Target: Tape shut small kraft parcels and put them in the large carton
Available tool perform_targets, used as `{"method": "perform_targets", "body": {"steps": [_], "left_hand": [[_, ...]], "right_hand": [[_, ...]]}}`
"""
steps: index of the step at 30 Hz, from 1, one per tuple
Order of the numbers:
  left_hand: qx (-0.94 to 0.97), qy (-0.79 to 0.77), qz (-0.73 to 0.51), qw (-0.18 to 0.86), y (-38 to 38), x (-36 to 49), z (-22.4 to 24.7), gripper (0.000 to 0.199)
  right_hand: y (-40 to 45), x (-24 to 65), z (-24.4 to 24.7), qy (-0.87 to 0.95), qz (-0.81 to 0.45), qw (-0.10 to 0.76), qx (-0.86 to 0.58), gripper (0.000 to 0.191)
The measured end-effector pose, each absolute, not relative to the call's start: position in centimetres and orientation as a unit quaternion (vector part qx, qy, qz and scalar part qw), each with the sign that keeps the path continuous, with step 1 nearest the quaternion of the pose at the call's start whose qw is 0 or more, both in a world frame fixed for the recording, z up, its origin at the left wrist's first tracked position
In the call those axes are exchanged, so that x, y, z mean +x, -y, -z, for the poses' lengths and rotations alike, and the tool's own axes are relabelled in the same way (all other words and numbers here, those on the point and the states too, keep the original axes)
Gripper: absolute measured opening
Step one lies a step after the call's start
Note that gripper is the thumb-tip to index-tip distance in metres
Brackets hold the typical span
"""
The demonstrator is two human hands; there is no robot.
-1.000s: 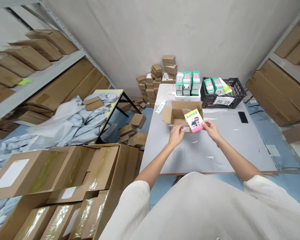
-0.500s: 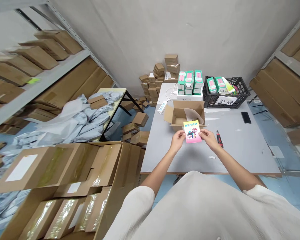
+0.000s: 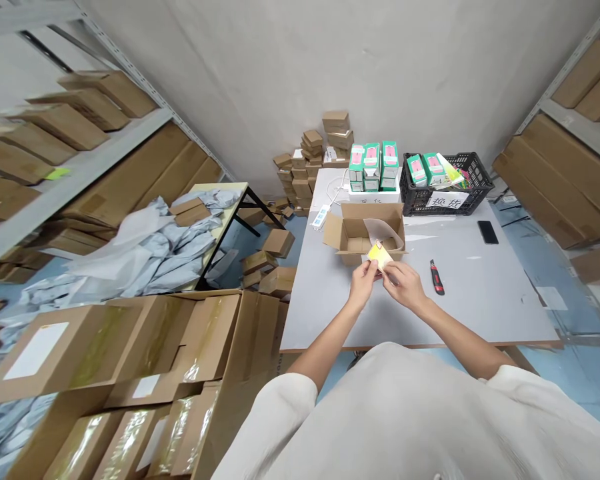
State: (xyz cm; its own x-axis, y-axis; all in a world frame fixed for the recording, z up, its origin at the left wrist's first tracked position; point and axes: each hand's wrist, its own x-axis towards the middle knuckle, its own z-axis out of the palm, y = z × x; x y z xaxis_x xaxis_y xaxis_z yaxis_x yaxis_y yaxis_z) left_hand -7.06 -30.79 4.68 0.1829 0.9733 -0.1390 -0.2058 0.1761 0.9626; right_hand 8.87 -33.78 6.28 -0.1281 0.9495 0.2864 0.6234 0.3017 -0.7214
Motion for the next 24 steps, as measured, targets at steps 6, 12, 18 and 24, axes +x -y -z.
{"method": "perform_targets", "body": {"steps": [6,12,18,24], "left_hand": [[0.436,-0.477,-0.475,0.597,29.6,-8.7,-4.3,0.063],[0.447,-0.465,-0.478,0.596,28.6,-10.1,-4.1,0.064],[0.458,-0.52,-0.508,0.511,28.7,-10.3,-3.9,0.055],[0.433,-0.44,-0.485,0.619,30.5,-8.4,-4.6,0.065]], "right_hand": [[32.5,10.2,-5.7,0.683,-0.235,0.426,-0.544,0.035],[30.8,11.6,-4.9,0.535,-0.479,0.421,-0.554,0.051],[30.7,11.3,-5.5,0.522,-0.451,0.467,-0.553,0.041],[31.8,9.5,-5.8,0.696,-0.229,0.444,-0.515,0.024]]}}
